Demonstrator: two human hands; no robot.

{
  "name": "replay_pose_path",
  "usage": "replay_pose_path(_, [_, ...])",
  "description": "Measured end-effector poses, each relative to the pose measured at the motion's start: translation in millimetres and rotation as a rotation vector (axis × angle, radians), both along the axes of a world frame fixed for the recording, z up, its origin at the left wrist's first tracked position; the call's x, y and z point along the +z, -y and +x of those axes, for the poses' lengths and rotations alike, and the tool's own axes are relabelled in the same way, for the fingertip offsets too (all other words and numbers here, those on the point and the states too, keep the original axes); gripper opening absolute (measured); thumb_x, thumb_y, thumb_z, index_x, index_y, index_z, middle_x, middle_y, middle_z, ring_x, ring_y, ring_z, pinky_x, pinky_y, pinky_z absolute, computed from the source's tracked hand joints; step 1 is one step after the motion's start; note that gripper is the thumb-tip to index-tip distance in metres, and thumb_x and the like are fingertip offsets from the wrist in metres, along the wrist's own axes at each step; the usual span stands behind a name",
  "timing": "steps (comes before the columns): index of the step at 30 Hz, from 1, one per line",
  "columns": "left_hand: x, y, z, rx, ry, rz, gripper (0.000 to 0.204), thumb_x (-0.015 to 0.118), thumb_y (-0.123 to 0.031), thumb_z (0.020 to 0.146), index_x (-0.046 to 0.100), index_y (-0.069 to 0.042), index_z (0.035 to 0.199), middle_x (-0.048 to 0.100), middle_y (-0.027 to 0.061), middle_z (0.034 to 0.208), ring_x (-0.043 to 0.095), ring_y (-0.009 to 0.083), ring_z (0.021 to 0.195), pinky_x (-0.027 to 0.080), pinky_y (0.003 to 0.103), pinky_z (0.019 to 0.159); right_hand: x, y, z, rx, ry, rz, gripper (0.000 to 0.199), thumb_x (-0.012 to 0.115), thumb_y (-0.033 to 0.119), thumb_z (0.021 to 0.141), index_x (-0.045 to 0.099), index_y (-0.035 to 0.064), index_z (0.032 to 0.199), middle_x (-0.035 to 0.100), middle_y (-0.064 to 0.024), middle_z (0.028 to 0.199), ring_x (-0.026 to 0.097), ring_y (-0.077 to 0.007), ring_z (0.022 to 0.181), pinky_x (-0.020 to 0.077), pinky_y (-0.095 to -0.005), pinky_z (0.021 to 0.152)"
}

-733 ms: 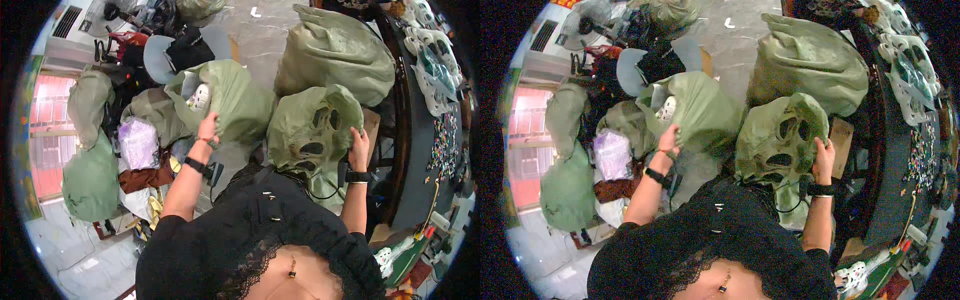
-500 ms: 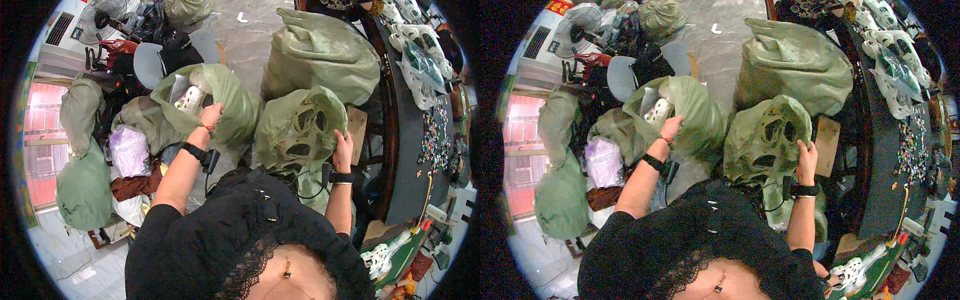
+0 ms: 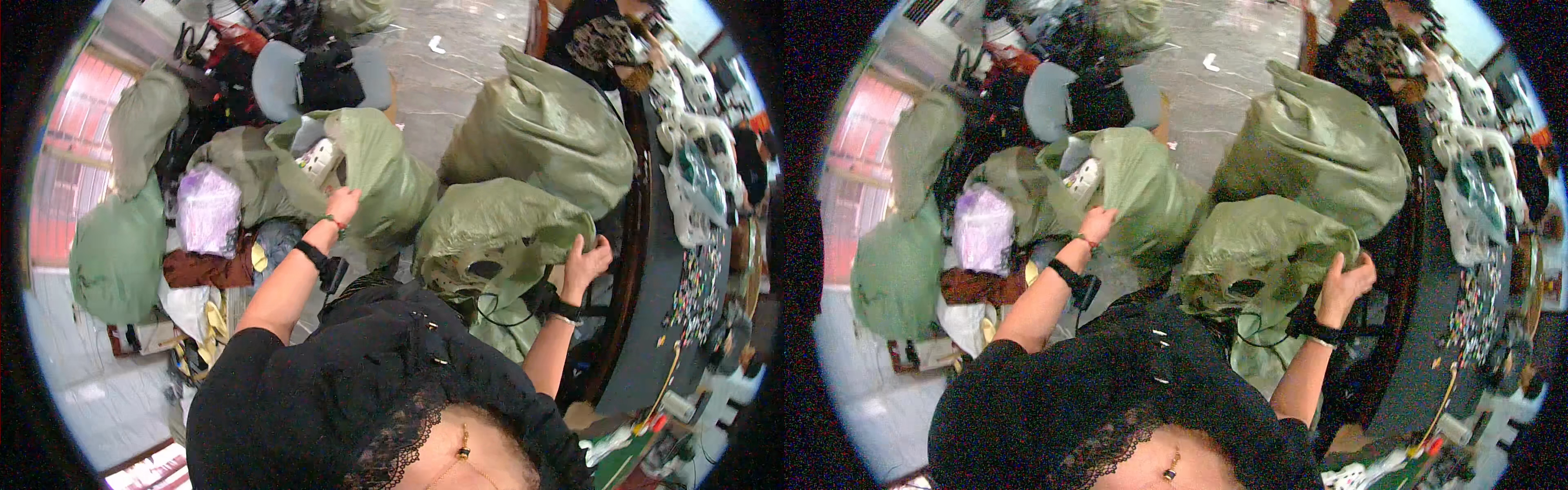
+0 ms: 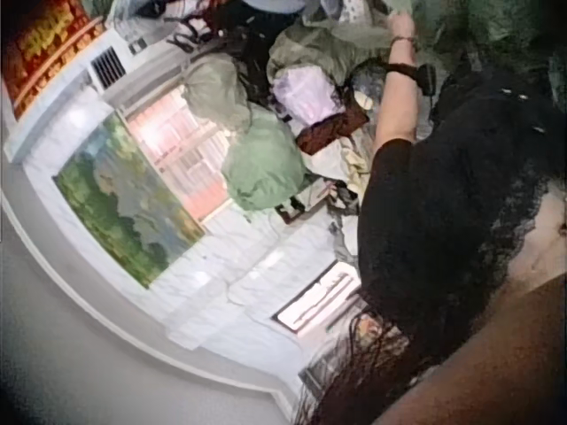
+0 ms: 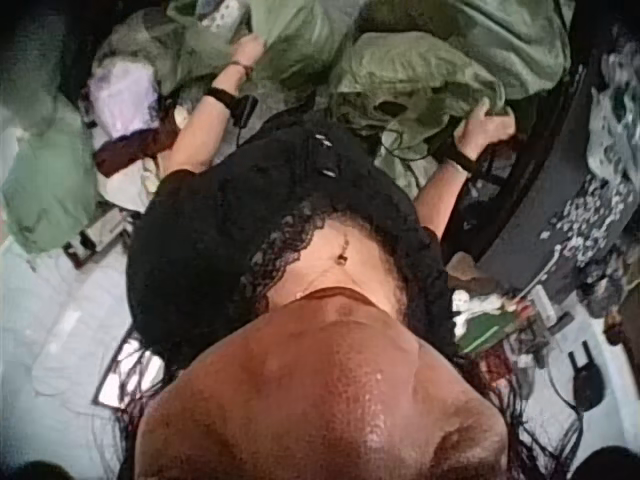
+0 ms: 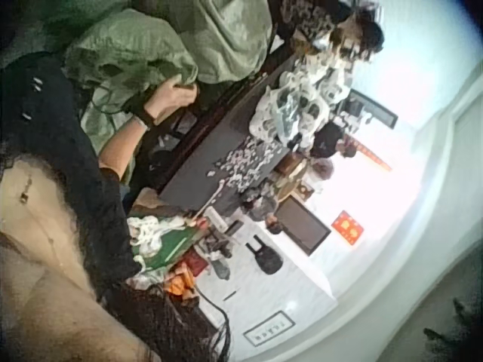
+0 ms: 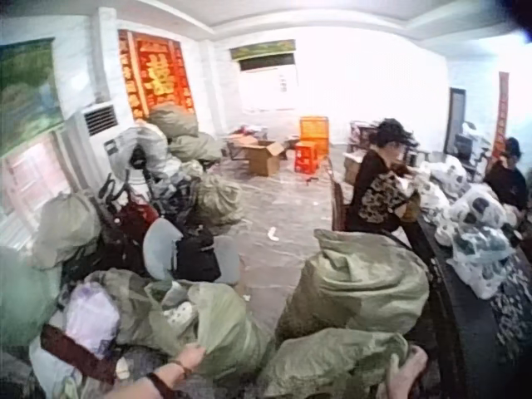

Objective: Attaching decorative charms to rubber clogs (shoes) at a workstation.

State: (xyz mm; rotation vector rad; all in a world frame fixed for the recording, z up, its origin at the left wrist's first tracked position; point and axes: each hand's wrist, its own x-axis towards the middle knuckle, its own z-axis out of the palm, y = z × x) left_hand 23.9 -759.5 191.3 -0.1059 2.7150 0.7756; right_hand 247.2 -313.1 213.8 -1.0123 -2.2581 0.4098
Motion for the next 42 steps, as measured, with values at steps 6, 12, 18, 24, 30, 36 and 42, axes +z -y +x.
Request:
replay_pose_path(6, [-1,-23,27,-0.135,0.122,0.105,0.042,0.055,-0.032,0.075,0.058,0.003,0.098,0.059,0.0269,0.100,0.057,0.0395,0.096,0.045,0.044,0.082,44,95,-63,0.628,-0.089,-0.373,0.027,0.059,0.018,0.085,0.053,0.0037,0.107,0.055,-0.0112,0.103,0.054,-0.0228,0.097,0.0418,-0.0372,0.084])
replay_pose_path(12, [-20,-12,41,-0.323,0.245,0.293,0.044,0.060,-0.022,0.071,0.054,0.001,0.107,0.060,0.0236,0.103,0.057,0.0362,0.098,0.045,0.041,0.084,0,253,-143,0.700,0.473,-1.648,0.073,0.055,0.052,0.084,0.028,0.0062,0.135,0.045,-0.0142,0.126,0.059,-0.0199,0.080,0.0479,-0.0333,0.068])
replay_pose_path(18, [-13,21,40,-0.584,0.454,0.464,0.045,0.057,-0.017,0.072,0.045,0.006,0.109,0.058,0.0177,0.102,0.055,0.0236,0.093,0.045,0.034,0.081,-59,339,-191,0.652,0.463,-1.569,0.031,0.051,0.005,0.076,0.045,0.0046,0.106,0.052,-0.0082,0.082,0.052,-0.0199,0.068,0.0452,-0.0356,0.056])
replay_pose_path(24, [-1,105,-43,-0.639,0.692,0.930,0.038,0.058,-0.007,0.080,0.053,0.004,0.115,0.064,0.0137,0.104,0.062,0.0178,0.090,0.051,0.031,0.080,-116,336,-178,0.674,0.188,-1.227,0.035,0.038,-0.002,0.077,0.049,0.0009,0.110,0.057,-0.0094,0.094,0.052,-0.0182,0.081,0.0455,-0.0306,0.071])
replay_pose_path(30, [-86,256,-205,0.172,-0.520,-0.031,0.041,0.064,-0.022,0.071,0.054,-0.007,0.108,0.060,0.0127,0.099,0.055,0.0338,0.095,0.045,0.045,0.082,-80,351,-151,0.601,0.258,-0.988,0.041,0.038,-0.002,0.073,0.050,-0.0038,0.113,0.058,-0.0120,0.103,0.053,-0.0214,0.093,0.0415,-0.0290,0.084])
replay_pose_path(36, [-71,266,-321,0.147,0.086,-0.413,0.102,0.071,-0.051,0.069,0.010,-0.022,0.145,0.009,0.0137,0.151,0.010,0.0332,0.138,0.027,0.058,0.102,-75,351,-138,0.433,0.457,-0.804,0.043,0.041,-0.001,0.073,0.048,-0.0044,0.115,0.059,-0.0175,0.101,0.054,-0.0277,0.096,0.0417,-0.0320,0.085])
replay_pose_path(42, [-168,320,-341,0.022,0.278,-0.306,0.059,0.061,-0.033,0.081,0.040,-0.011,0.131,0.050,0.0176,0.125,0.048,0.0365,0.114,0.038,0.054,0.095,-61,347,-149,0.391,0.484,-0.829,0.033,0.042,0.000,0.073,0.049,0.0002,0.105,0.056,-0.0195,0.086,0.053,-0.0314,0.081,0.0433,-0.0358,0.074])
